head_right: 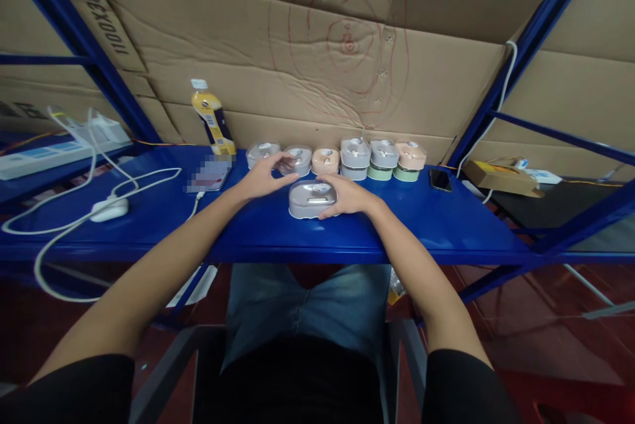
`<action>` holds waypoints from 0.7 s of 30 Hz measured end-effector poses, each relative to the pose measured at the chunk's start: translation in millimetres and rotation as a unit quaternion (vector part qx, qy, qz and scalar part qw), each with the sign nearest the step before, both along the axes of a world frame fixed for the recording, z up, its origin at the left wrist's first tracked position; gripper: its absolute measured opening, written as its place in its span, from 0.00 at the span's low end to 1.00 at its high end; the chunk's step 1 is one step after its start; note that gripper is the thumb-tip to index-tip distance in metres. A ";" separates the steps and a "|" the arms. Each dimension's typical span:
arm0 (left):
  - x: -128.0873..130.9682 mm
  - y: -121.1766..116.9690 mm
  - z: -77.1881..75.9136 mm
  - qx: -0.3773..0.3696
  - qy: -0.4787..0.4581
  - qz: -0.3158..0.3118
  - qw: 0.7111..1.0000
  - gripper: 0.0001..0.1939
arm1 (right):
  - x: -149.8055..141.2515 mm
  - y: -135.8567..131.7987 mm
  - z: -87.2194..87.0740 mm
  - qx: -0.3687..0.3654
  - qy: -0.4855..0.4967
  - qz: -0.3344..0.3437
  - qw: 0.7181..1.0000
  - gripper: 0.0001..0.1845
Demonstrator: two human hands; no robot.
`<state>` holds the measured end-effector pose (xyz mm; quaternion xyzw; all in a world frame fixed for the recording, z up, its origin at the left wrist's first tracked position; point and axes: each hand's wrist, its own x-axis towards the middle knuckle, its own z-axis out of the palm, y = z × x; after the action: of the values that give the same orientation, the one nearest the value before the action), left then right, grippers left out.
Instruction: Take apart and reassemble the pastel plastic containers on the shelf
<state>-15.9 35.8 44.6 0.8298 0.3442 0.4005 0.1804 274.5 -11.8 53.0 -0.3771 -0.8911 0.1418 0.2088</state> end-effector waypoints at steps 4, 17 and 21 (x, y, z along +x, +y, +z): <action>-3.0 -0.2 -1.4 -0.051 0.041 -0.055 0.996 0.41 | -6.6 -1.7 -3.6 0.021 0.015 -0.034 0.999 0.57; -7.6 24.1 16.3 0.017 0.129 0.362 0.923 0.36 | -50.4 37.9 57.1 0.172 -0.002 -0.377 0.910 0.44; -10.3 36.0 11.5 -0.017 0.198 0.386 0.901 0.34 | -89.8 72.1 70.7 0.156 -0.069 -0.455 0.874 0.40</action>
<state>-26.2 71.9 56.1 0.6907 0.6729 0.2607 -0.0463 184.6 60.3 123.8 -0.7122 -0.6439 -0.1361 0.2442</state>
